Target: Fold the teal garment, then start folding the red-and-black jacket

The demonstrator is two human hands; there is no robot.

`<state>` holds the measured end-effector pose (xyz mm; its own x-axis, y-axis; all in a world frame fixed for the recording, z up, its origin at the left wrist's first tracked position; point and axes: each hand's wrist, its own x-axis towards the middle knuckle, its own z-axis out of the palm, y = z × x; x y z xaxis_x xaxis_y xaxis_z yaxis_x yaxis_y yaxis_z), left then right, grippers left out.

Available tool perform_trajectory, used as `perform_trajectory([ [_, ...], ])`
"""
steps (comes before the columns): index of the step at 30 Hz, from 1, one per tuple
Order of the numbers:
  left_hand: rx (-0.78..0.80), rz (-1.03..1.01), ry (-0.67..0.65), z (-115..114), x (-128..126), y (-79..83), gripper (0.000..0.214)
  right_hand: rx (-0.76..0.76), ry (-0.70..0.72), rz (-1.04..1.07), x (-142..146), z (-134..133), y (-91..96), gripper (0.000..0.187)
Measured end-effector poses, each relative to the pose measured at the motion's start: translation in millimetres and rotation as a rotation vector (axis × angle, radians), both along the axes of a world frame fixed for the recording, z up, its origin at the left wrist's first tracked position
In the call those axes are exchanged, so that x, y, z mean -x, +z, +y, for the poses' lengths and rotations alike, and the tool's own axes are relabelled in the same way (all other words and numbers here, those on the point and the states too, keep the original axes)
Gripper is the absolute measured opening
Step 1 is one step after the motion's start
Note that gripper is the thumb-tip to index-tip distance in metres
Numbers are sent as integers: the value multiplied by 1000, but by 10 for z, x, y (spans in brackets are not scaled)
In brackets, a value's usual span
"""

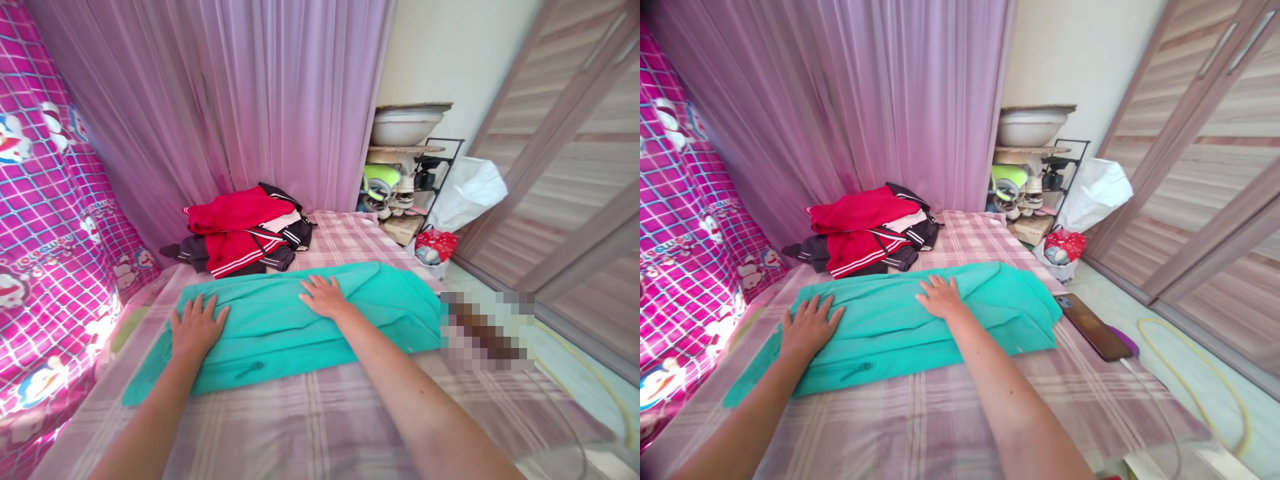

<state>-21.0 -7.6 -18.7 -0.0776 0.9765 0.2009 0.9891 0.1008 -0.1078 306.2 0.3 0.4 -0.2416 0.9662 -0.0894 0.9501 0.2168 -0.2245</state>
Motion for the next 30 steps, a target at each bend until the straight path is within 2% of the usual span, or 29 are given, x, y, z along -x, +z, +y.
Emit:
perform_trajectory([
  [2,10,-10,1,16,8,-16,68,43,-125,-57,-457,1,-100,68],
  [4,13,-13,-3,27,21,-6,67,9,-256,-153,-894,-26,-185,65],
  [7,69,-8,-3,44,16,84,66,-9,-338,-198,-1278,-50,-288,64],
  [10,69,23,-36,87,-157,218,60,-50,-335,-194,-1335,-39,-366,65],
  [13,4,18,-220,171,-598,277,57,-71,-332,-196,-1301,-20,-422,65],
  [16,173,-77,-501,292,-1105,216,57,-90,-326,-204,-1320,-7,-462,65],
  [18,215,-121,-544,380,-1288,143,57,-101,-324,-211,-1349,-5,-479,65],
  [19,219,-133,-539,420,-1300,109,56,-104,-325,-214,-1360,-4,-486,65],
  [21,202,-133,-501,479,-1164,54,55,-107,-329,-219,-1374,-1,-499,65],
  [23,167,-112,-441,502,-868,23,56,-113,-329,-221,-1380,4,-519,65],
  [27,116,-94,-191,493,-236,5,64,-136,-307,-210,-1408,19,-587,66],
  [30,134,-95,-104,492,-59,1,70,-135,-298,-206,-1457,31,-599,65],
])
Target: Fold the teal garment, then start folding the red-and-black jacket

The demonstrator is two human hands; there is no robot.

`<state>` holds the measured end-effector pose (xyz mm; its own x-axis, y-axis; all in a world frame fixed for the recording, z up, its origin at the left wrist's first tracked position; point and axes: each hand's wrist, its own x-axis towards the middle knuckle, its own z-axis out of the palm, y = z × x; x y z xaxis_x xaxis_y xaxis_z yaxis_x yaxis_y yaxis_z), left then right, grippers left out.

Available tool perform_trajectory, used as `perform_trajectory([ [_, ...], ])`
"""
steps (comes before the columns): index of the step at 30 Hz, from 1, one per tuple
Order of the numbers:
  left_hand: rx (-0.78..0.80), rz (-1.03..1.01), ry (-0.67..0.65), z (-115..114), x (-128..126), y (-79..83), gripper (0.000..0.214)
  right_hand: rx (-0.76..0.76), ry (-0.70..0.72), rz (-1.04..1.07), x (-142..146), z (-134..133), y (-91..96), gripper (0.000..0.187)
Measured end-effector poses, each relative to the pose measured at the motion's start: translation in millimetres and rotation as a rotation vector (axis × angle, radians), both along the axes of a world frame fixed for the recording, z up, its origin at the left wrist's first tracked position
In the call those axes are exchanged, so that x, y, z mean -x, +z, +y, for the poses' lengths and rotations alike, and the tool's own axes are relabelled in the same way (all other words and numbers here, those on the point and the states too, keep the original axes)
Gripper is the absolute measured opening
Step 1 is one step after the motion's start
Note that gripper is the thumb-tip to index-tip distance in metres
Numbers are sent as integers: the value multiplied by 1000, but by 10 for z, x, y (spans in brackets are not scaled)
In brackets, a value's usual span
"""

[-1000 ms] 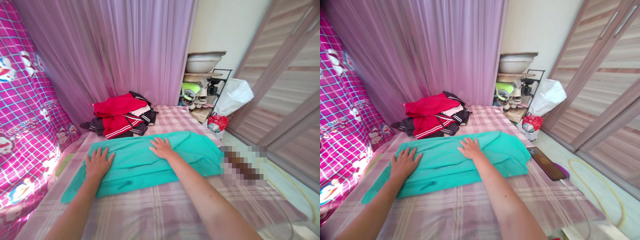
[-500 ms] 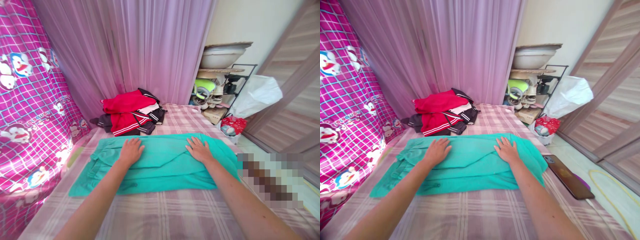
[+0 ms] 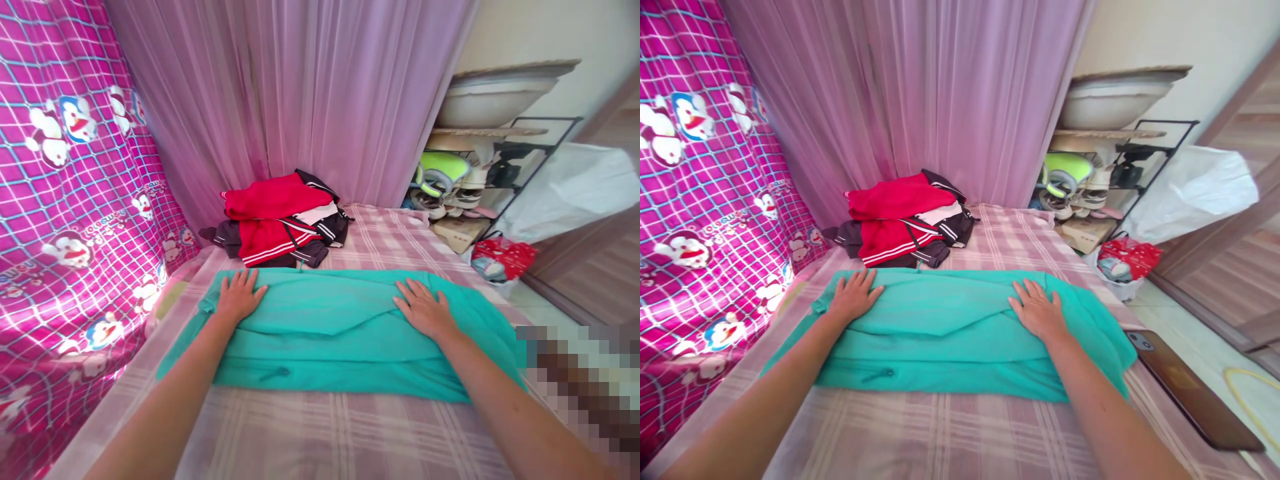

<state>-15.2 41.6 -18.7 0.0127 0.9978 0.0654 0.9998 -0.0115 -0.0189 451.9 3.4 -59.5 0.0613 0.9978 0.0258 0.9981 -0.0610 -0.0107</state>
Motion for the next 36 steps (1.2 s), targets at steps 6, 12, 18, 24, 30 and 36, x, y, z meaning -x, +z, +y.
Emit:
perform_trajectory([
  [6,23,1,30,-22,-106,-15,74,31,-88,42,344,109,343,64],
  [12,-31,22,16,-39,-78,-47,67,-19,338,197,1558,325,678,62],
  [18,-37,27,20,-22,-55,-60,67,226,337,180,1501,498,472,66],
  [24,-43,40,13,7,-52,-76,68,99,54,-2,379,371,280,66],
  [30,-61,54,21,-13,-82,-64,67,52,-35,-28,-41,312,208,64],
  [36,-189,25,-23,-69,-123,-83,60,5,14,-39,337,367,463,52],
])
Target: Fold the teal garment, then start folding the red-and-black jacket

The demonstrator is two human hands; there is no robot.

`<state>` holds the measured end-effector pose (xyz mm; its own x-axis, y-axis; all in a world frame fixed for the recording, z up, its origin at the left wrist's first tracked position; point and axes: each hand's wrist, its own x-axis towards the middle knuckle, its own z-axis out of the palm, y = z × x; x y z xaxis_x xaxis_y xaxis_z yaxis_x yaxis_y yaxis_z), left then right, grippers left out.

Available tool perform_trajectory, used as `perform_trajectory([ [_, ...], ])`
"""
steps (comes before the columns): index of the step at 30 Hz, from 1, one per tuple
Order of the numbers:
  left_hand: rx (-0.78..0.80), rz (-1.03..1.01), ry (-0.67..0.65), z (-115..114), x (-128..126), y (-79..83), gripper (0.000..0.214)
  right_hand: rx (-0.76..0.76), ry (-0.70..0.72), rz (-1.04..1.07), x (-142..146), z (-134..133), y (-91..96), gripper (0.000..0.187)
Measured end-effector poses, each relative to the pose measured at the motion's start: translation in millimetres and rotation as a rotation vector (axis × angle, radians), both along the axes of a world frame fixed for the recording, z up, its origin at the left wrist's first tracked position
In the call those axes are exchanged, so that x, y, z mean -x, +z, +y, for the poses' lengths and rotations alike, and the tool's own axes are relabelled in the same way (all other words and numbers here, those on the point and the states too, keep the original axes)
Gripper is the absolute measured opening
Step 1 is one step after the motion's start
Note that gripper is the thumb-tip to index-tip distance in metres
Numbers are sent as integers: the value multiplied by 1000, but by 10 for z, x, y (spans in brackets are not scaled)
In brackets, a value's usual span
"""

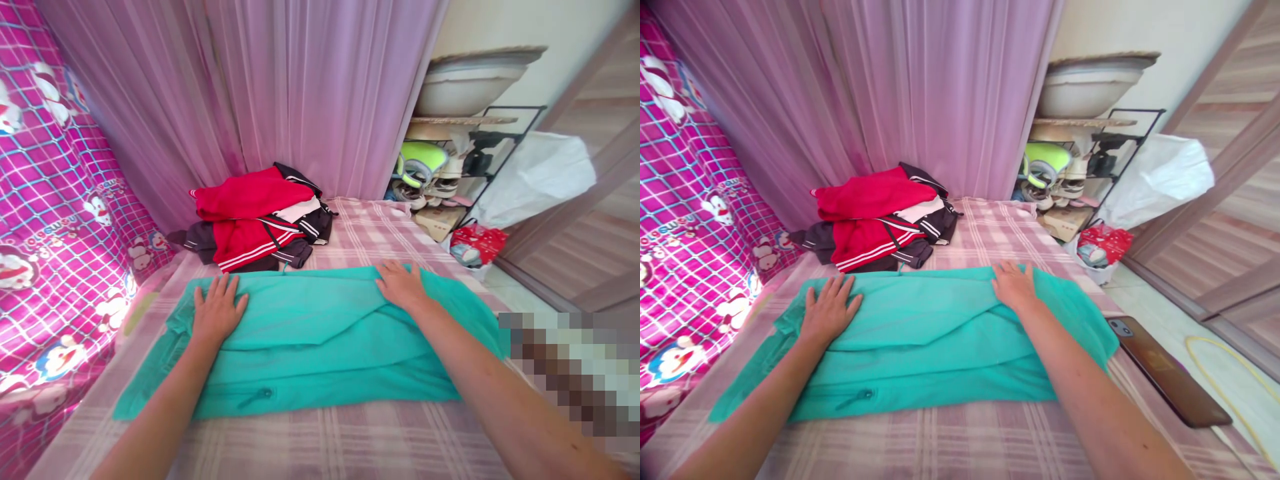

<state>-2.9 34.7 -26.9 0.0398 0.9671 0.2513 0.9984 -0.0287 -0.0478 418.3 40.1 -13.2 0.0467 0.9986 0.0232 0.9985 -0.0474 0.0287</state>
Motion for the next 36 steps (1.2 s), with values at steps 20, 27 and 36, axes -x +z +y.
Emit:
perform_trajectory([
  [20,-178,-283,-534,-93,67,18,29,-146,400,396,1679,257,-154,40],
  [27,-150,-275,-513,-81,41,36,32,-107,501,305,1719,300,-143,53],
  [36,-141,-291,-500,-77,35,28,28,47,632,171,1782,302,49,47],
])
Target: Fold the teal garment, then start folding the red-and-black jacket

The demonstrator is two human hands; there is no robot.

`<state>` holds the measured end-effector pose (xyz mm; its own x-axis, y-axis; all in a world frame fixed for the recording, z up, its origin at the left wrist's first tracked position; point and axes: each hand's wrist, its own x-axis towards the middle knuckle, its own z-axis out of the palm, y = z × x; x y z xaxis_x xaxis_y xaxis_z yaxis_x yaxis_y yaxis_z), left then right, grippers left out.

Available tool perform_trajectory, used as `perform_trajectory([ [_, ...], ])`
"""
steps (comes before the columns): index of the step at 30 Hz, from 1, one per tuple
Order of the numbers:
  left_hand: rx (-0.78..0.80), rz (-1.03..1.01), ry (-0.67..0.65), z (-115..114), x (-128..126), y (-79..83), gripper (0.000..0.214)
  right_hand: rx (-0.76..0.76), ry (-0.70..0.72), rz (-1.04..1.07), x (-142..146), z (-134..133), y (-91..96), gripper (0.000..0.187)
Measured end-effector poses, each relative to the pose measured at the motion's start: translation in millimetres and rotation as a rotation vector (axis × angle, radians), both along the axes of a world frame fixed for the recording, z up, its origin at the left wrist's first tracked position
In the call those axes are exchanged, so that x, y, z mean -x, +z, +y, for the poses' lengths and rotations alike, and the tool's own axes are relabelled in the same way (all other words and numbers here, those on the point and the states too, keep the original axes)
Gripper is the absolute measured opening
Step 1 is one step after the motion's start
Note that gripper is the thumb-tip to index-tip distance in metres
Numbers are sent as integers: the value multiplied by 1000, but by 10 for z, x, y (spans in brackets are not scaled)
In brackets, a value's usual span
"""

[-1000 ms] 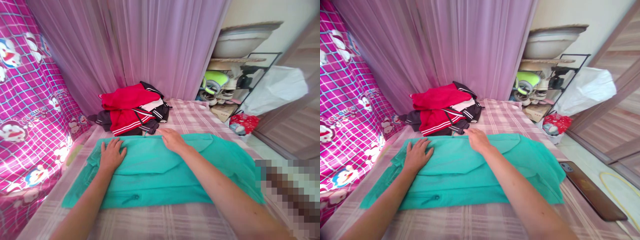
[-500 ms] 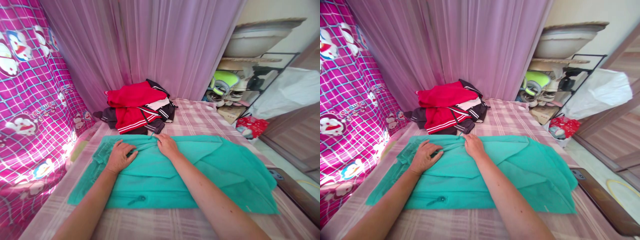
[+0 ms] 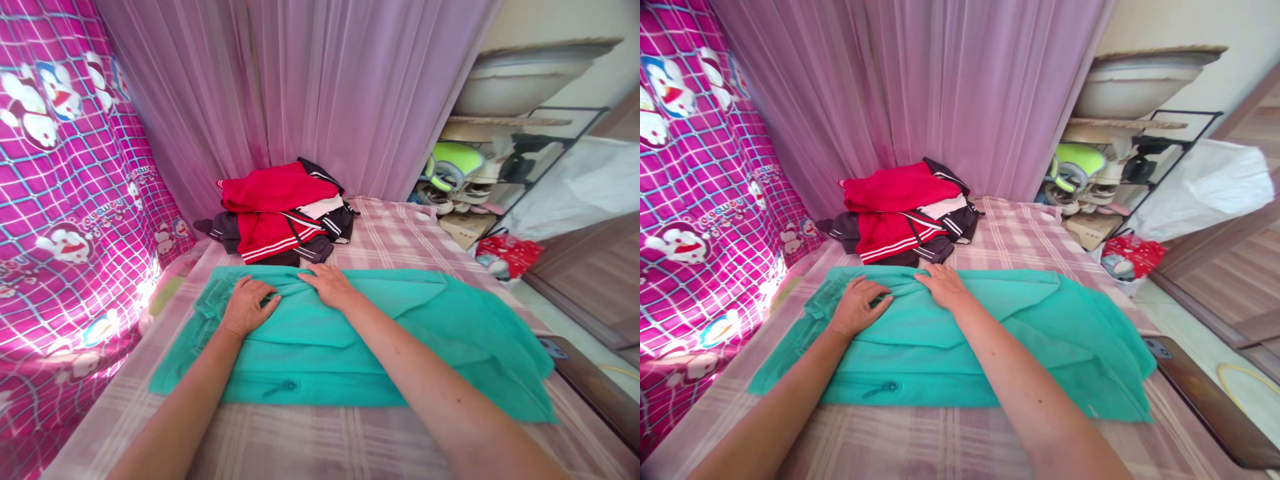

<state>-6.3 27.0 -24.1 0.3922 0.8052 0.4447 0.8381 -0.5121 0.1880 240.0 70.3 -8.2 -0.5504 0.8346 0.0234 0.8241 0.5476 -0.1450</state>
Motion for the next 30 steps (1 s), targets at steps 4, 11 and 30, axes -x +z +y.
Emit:
perform_trajectory([
  [4,-9,-6,3,-1,-3,-1,27,59,-24,-22,28,-14,92,47],
  [11,-61,14,44,-3,3,-26,25,113,-34,30,77,-35,87,59],
  [30,12,174,236,107,23,-90,45,156,-197,-5,-529,-468,38,63],
])
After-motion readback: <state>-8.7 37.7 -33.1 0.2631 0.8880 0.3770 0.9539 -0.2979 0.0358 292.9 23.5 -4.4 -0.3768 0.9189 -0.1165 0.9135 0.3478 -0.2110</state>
